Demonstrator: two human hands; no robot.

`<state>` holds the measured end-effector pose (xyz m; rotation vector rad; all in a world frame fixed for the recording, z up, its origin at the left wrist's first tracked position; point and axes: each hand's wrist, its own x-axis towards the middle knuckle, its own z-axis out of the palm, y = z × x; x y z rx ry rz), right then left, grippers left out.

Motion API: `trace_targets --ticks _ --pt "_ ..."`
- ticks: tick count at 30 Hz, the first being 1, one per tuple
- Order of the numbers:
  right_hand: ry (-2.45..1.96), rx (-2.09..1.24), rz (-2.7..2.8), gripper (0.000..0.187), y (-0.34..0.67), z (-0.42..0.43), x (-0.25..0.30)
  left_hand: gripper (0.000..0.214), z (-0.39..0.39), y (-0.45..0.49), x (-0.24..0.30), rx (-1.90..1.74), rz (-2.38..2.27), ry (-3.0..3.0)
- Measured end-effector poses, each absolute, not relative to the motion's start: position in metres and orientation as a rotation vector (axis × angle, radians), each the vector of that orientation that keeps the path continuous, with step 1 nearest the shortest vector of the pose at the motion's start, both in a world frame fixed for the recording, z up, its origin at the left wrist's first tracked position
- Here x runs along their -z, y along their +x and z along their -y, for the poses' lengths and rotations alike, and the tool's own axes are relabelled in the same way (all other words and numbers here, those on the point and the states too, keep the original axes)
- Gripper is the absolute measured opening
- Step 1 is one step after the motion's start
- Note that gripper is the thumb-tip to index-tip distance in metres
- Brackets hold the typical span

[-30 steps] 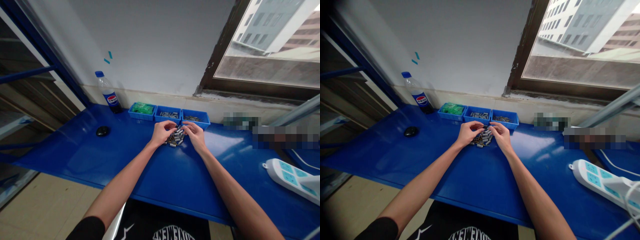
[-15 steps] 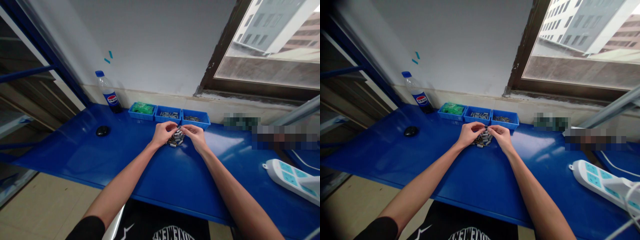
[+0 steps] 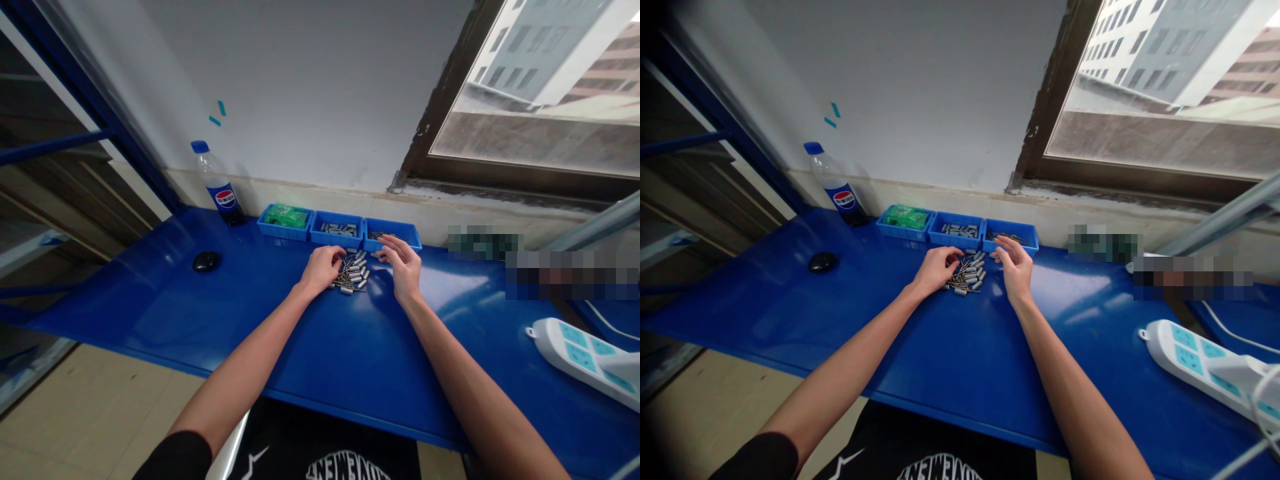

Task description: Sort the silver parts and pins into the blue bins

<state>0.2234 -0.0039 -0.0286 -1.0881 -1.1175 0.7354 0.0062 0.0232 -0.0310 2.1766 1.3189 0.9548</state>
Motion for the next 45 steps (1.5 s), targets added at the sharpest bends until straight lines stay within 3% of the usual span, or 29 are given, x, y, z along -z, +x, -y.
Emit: trace_targets --ticks 11,18,28,37,45 --pt "-1.07 -0.813 1.101 0.034 0.223 0.005 0.027 0.031 -0.019 0.006 0.018 -1.067 -1.318 2.196" --pt "-1.082 -0.791 1.213 0.032 0.217 0.012 0.02 0.017 -0.016 0.014 0.014 -1.289 -1.098 1.772" --pt "-1.056 -0.998 1.313 0.037 0.205 0.015 0.02 0.038 -0.017 0.017 0.014 -1.281 -0.901 1.425" --pt "-1.036 -1.096 1.287 0.038 0.204 0.015 0.018 0.043 -0.017 0.019 0.015 -1.247 -0.858 1.307" --pt "-1.054 -0.953 1.236 0.031 0.207 0.012 0.02 0.02 -0.014 0.016 0.014 -1.217 -1.066 1.796"
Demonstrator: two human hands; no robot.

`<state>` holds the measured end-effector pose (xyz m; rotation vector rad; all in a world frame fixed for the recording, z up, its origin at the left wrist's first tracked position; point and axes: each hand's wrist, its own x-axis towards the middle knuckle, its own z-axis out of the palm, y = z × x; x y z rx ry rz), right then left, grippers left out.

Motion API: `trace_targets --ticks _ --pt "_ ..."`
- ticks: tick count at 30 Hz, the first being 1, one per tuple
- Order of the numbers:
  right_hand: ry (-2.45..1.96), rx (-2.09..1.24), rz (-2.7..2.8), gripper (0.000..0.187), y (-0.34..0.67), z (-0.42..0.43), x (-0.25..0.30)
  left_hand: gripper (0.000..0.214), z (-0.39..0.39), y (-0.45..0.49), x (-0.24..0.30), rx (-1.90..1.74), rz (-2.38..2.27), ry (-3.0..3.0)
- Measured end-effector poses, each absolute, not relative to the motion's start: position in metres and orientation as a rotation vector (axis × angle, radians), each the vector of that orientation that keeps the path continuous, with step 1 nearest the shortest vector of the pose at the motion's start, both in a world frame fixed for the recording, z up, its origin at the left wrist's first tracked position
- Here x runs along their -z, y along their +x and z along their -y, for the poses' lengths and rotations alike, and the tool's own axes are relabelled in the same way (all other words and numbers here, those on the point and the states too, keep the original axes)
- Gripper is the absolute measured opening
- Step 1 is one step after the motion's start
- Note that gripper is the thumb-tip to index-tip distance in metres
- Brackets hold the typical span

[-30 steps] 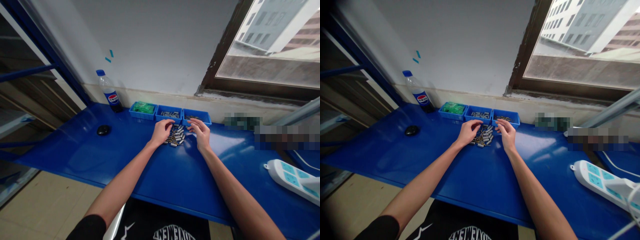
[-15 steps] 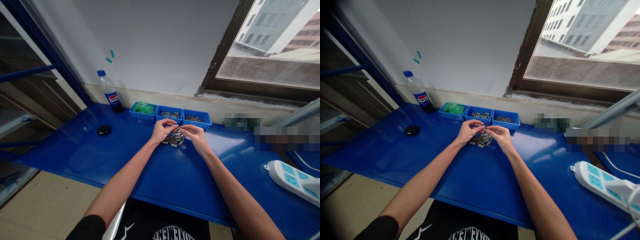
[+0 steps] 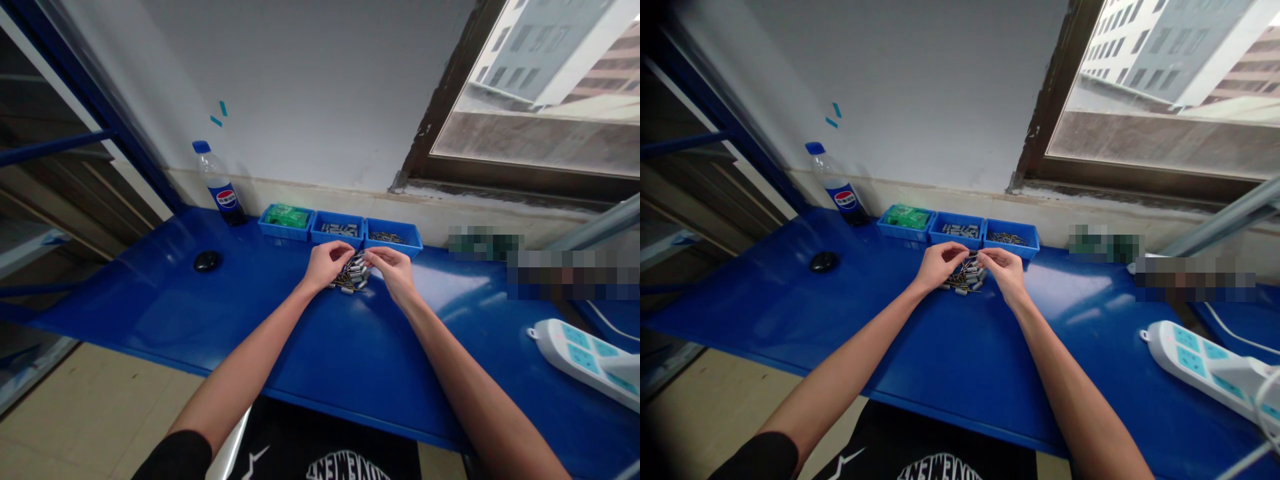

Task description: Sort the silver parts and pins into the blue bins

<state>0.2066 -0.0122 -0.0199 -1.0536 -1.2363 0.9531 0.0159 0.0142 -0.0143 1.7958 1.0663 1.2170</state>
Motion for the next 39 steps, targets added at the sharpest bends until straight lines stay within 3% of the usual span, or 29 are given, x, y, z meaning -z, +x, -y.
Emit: trace_targets --ticks 3,7,21,35,39 --pt "-1.055 -0.811 1.153 0.031 0.209 0.011 0.018 0.025 -0.014 0.013 0.015 -1.088 -1.152 2.2" --pt "-1.072 -0.739 1.107 0.044 0.214 0.01 0.017 0.03 -0.016 0.012 0.019 -0.845 -1.091 2.492" --pt "-1.064 -0.818 1.1 0.039 0.214 0.011 0.02 0.031 -0.014 0.001 0.009 -0.61 -1.531 2.452" --pt "-1.033 -0.846 1.229 0.039 0.213 0.011 0.025 0.043 -0.02 0.007 0.017 -1.168 -1.297 2.073" --pt "-1.035 -0.855 1.25 0.038 0.212 0.012 0.023 0.026 -0.017 0.01 0.015 -1.244 -1.201 1.894"
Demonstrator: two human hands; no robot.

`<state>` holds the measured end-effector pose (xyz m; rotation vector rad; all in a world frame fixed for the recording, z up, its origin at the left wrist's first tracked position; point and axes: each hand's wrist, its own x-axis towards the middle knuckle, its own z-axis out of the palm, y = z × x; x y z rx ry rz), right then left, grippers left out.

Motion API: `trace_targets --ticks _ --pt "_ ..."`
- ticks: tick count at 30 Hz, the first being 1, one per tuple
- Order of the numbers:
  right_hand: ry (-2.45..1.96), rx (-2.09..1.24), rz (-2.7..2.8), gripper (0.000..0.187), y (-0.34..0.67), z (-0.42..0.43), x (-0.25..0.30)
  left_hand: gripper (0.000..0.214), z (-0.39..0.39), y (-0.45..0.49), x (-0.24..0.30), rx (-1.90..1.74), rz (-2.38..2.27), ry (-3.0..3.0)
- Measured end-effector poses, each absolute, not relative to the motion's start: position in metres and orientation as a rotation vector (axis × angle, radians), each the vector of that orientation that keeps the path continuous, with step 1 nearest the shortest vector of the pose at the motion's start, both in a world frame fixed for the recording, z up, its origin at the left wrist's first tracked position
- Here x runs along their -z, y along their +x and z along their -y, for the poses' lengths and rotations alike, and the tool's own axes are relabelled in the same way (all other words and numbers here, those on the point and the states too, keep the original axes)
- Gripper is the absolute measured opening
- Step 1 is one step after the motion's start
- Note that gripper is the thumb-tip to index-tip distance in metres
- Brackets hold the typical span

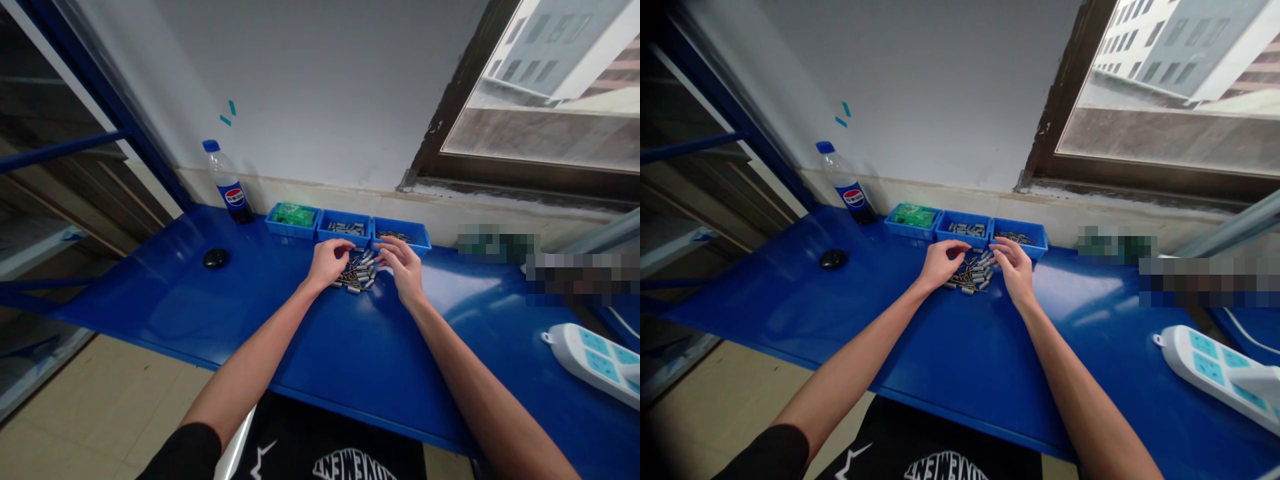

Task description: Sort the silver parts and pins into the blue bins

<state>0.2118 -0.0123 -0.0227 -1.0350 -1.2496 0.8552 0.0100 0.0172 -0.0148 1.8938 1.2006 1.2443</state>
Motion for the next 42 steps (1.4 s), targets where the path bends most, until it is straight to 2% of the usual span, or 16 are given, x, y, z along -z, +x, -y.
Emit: trace_targets --ticks 3,7,12,19,24,28,31,37,42 --pt "-1.057 -0.834 1.314 0.039 0.212 0.013 0.023 0.016 -0.017 0.013 0.014 -1.275 -1.076 1.696" --pt "-1.09 -0.8 1.405 0.041 0.21 0.012 0.025 0.02 -0.017 0.016 0.015 -1.266 -0.972 1.542" --pt "-1.054 -0.912 1.32 0.035 0.208 0.011 0.024 0.029 -0.018 0.017 0.017 -1.245 -0.908 1.484" --pt "-1.034 -1.044 1.282 0.031 0.21 0.012 0.021 0.027 -0.017 0.019 0.017 -1.24 -0.904 1.49" --pt "-1.04 -0.946 1.243 0.027 0.21 0.011 0.023 0.016 -0.013 0.017 0.014 -1.238 -1.097 1.751" --pt "-1.039 -0.767 1.162 0.027 0.214 0.009 0.022 0.026 -0.01 0.015 0.014 -1.022 -1.085 2.279" --pt "-1.028 -0.737 1.119 0.034 0.216 0.008 0.022 0.027 -0.009 0.015 0.016 -0.832 -1.004 2.511" --pt "-1.054 -0.769 1.146 0.034 0.214 0.008 0.023 0.022 -0.006 0.013 0.011 -0.791 -1.219 2.439" --pt "-1.048 -0.804 1.122 0.032 0.215 0.009 0.022 0.026 -0.008 0.008 0.007 -0.706 -1.45 2.462"
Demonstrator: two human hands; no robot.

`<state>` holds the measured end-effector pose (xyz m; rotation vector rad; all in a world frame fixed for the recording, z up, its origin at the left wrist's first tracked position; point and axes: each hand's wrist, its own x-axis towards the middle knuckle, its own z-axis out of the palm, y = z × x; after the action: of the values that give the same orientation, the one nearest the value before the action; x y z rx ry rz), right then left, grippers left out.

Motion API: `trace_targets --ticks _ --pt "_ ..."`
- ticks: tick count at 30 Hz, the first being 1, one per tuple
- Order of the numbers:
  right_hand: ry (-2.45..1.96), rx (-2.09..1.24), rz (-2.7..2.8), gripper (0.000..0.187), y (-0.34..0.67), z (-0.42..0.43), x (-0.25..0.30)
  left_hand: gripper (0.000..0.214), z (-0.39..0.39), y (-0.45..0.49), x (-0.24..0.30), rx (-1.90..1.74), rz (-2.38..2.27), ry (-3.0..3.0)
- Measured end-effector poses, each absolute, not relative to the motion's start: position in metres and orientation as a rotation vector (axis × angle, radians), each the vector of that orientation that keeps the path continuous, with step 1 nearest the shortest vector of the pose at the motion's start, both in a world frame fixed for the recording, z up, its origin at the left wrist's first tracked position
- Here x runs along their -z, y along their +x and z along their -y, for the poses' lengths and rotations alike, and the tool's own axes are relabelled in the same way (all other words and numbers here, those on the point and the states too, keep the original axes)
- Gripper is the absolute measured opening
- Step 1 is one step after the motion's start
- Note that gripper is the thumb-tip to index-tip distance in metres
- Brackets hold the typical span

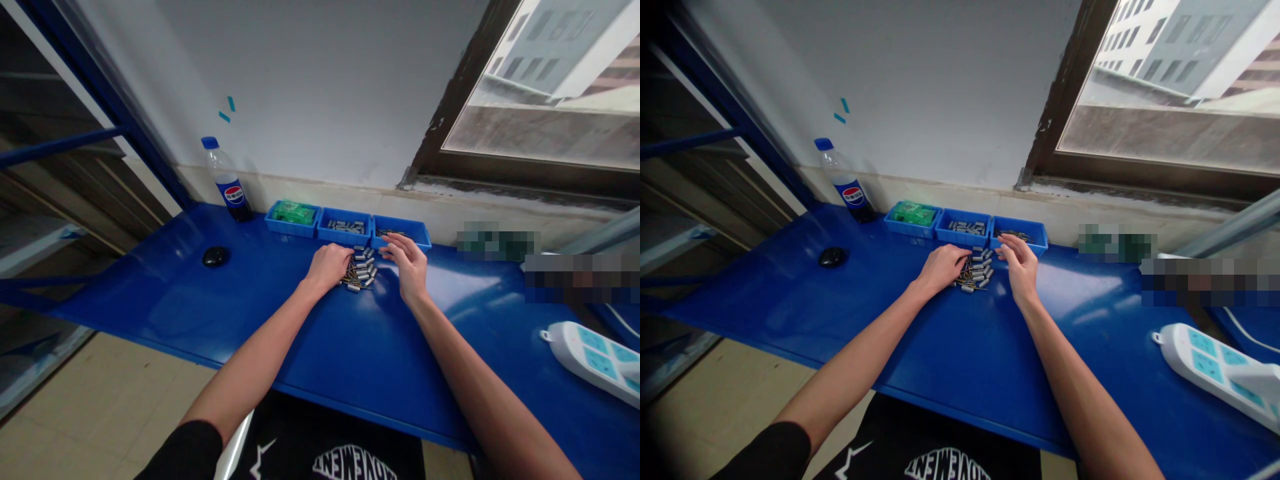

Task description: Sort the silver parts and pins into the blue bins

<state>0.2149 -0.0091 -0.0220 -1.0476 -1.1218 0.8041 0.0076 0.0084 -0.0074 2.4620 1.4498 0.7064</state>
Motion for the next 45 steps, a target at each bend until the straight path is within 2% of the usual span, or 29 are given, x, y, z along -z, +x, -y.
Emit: trace_targets --ticks 12,17,23,28,35,45 --pt "-1.082 -0.816 1.148 0.032 0.214 0.011 0.022 0.029 -0.014 0.001 0.013 -0.728 -1.556 2.386" --pt "-1.094 -0.795 1.185 0.033 0.215 0.01 0.023 0.029 -0.016 0.004 0.013 -1.012 -1.409 2.256" --pt "-1.096 -0.779 1.222 0.034 0.214 0.01 0.022 0.01 -0.012 0.012 0.005 -1.322 -1.176 1.812" --pt "-1.087 -0.808 1.287 0.035 0.211 0.013 0.019 0.017 -0.01 0.017 0.005 -1.269 -1.018 1.574" --pt "-1.04 -0.931 1.326 0.033 0.209 0.012 0.025 0.025 -0.013 0.016 0.009 -1.235 -0.977 1.562" --pt "-1.029 -0.974 1.274 0.03 0.208 0.012 0.024 0.013 -0.013 0.016 0.01 -1.16 -0.989 1.731"
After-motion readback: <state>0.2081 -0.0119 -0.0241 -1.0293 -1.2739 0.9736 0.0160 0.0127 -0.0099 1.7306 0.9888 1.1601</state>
